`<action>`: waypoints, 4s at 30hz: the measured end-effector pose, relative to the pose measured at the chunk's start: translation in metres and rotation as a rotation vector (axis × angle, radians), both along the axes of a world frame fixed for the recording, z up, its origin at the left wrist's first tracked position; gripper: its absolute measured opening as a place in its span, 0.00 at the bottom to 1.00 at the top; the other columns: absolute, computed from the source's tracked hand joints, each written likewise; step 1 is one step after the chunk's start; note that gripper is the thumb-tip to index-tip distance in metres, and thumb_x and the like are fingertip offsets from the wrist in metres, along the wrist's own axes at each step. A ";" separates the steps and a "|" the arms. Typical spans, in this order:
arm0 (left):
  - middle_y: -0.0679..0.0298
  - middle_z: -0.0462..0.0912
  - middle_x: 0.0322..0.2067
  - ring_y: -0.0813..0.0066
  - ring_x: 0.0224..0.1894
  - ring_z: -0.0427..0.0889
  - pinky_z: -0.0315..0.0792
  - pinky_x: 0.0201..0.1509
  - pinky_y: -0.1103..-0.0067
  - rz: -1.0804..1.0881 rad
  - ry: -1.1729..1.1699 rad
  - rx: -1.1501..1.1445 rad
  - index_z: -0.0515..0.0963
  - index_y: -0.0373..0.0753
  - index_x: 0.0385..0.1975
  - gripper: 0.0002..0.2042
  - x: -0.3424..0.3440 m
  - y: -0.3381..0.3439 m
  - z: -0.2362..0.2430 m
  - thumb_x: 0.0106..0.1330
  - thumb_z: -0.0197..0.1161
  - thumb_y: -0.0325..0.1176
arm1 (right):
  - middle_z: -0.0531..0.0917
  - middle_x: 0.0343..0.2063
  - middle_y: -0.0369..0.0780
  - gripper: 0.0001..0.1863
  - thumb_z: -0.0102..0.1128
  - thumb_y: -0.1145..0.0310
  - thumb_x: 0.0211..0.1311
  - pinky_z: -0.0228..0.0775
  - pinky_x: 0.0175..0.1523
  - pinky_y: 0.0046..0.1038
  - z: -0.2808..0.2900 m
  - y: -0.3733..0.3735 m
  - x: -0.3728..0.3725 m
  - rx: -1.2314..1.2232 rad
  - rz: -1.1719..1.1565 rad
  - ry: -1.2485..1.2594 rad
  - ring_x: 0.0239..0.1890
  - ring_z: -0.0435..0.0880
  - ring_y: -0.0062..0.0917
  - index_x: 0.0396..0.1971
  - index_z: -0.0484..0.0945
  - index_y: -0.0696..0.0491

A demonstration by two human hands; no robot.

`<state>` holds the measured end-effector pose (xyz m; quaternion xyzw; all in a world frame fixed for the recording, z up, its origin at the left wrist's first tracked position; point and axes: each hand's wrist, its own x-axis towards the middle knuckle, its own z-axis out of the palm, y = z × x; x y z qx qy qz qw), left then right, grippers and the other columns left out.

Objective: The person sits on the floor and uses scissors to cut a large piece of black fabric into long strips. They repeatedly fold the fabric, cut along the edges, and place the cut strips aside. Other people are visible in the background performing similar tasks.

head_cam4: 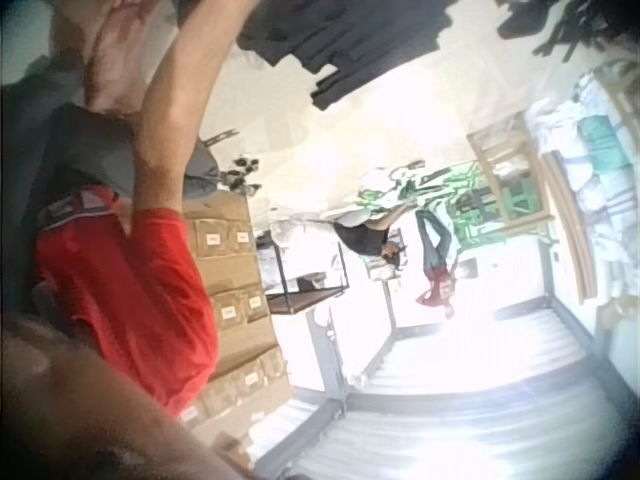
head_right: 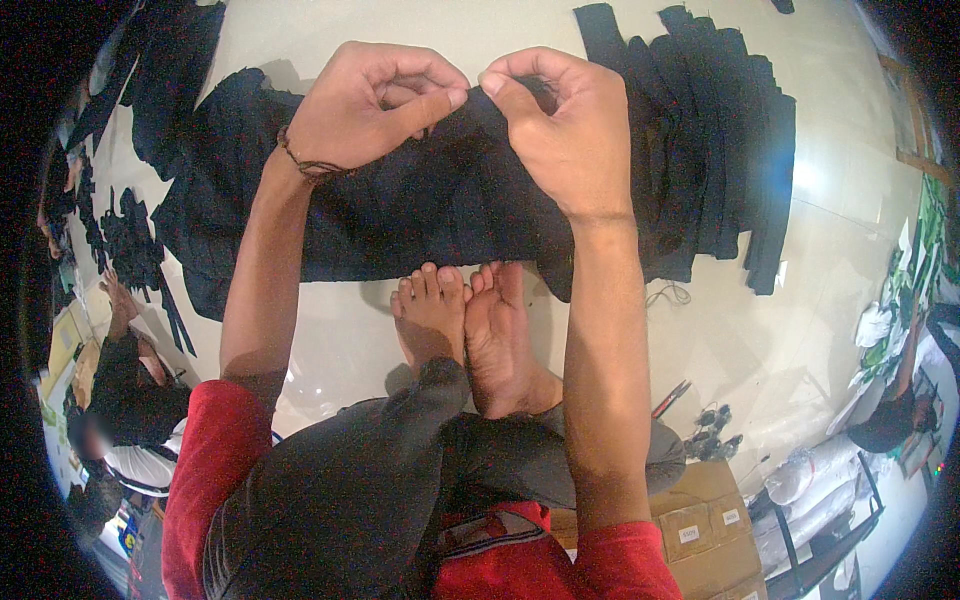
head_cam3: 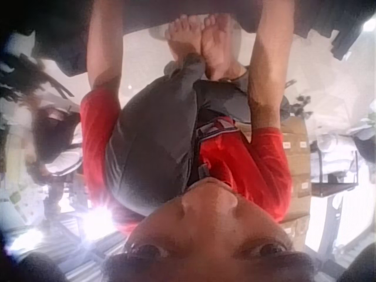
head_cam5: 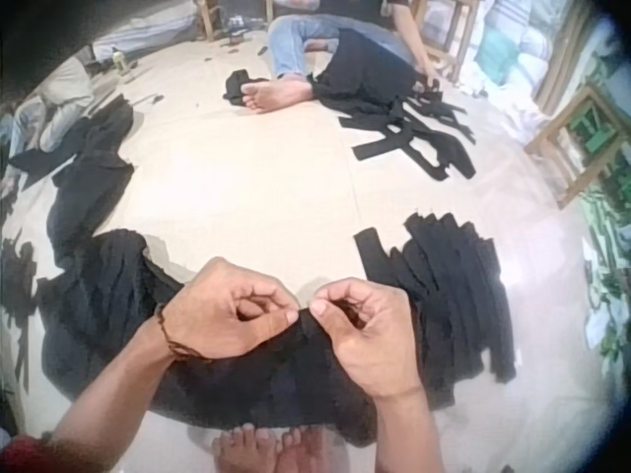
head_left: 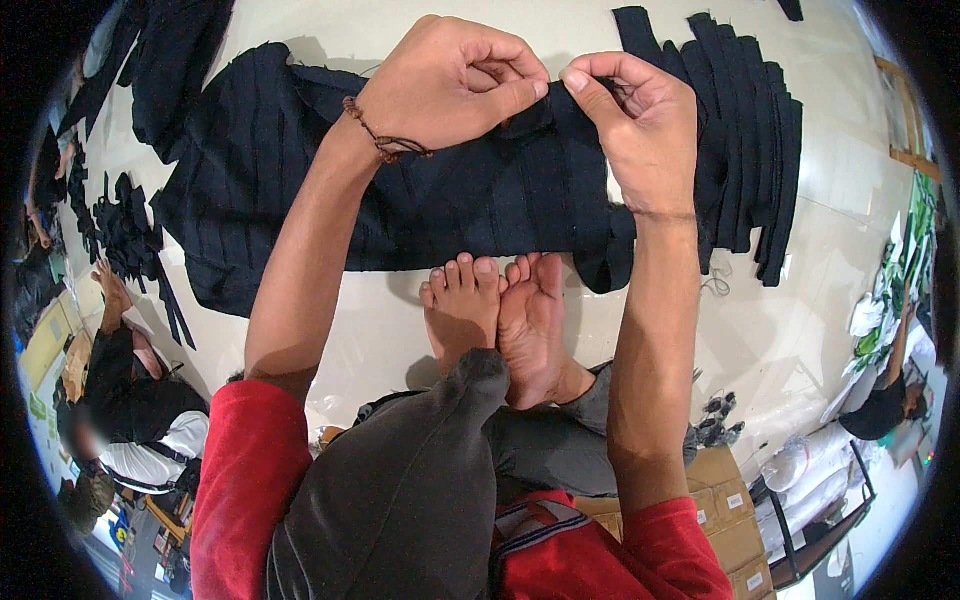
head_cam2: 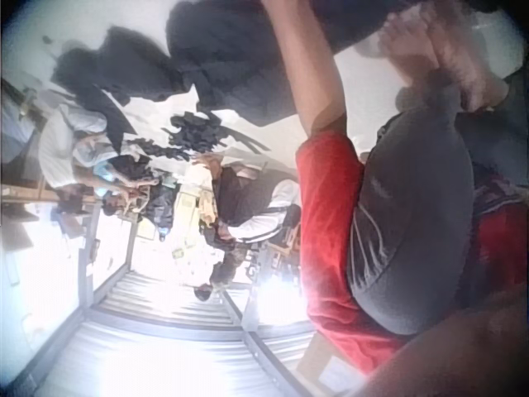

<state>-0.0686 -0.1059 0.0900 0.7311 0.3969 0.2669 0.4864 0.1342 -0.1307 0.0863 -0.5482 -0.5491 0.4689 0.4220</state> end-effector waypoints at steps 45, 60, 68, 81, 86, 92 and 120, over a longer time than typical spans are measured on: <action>0.69 0.77 0.29 0.88 0.28 0.76 0.74 0.32 0.87 -0.048 -0.090 -0.280 0.75 0.34 0.41 0.08 -0.004 0.003 -0.001 0.74 0.54 0.33 | 0.83 0.22 0.34 0.07 0.67 0.72 0.57 0.68 0.34 0.19 -0.009 -0.001 0.002 -0.029 0.022 0.070 0.27 0.75 0.12 0.31 0.85 0.60; 0.65 0.77 0.27 0.83 0.23 0.76 0.73 0.28 0.85 0.082 -0.144 -0.264 0.70 0.33 0.40 0.08 0.001 0.005 0.020 0.77 0.47 0.31 | 0.86 0.33 0.38 0.13 0.72 0.71 0.56 0.72 0.44 0.22 -0.013 -0.012 -0.009 -0.027 0.149 0.238 0.35 0.80 0.16 0.37 0.81 0.61; 0.66 0.77 0.31 0.84 0.28 0.76 0.69 0.32 0.86 0.009 -0.520 -0.349 0.70 0.35 0.42 0.08 -0.007 0.012 -0.013 0.77 0.48 0.34 | 0.86 0.26 0.36 0.09 0.72 0.71 0.55 0.71 0.35 0.22 -0.018 -0.016 -0.005 -0.104 0.104 0.186 0.28 0.78 0.14 0.29 0.83 0.61; 0.71 0.72 0.25 0.84 0.28 0.70 0.69 0.34 0.84 -0.026 -0.150 -0.025 0.72 0.36 0.36 0.05 -0.028 0.054 0.020 0.75 0.51 0.29 | 0.87 0.29 0.36 0.11 0.70 0.68 0.59 0.72 0.39 0.21 -0.024 -0.010 -0.006 -0.091 0.107 0.173 0.31 0.78 0.13 0.35 0.84 0.61; 0.58 0.78 0.23 0.69 0.24 0.76 0.70 0.30 0.75 -0.197 0.361 0.271 0.79 0.33 0.31 0.08 -0.025 0.055 0.041 0.62 0.66 0.33 | 0.87 0.28 0.35 0.12 0.64 0.66 0.64 0.71 0.40 0.22 -0.023 -0.006 -0.005 -0.080 0.053 0.127 0.31 0.77 0.13 0.35 0.84 0.61; 0.62 0.75 0.23 0.73 0.25 0.72 0.67 0.32 0.77 -0.259 0.230 0.236 0.79 0.34 0.24 0.11 -0.019 0.055 0.043 0.62 0.69 0.35 | 0.84 0.26 0.33 0.15 0.60 0.63 0.68 0.69 0.38 0.20 -0.019 -0.002 -0.004 -0.121 0.071 0.146 0.30 0.74 0.12 0.35 0.84 0.61; 0.73 0.67 0.15 0.87 0.16 0.61 0.57 0.20 0.85 -0.221 -0.141 0.180 0.67 0.42 0.17 0.19 -0.025 0.144 0.049 0.71 0.60 0.41 | 0.87 0.31 0.41 0.13 0.65 0.65 0.63 0.72 0.45 0.27 -0.030 -0.007 -0.001 -0.067 0.158 0.018 0.34 0.80 0.20 0.38 0.82 0.62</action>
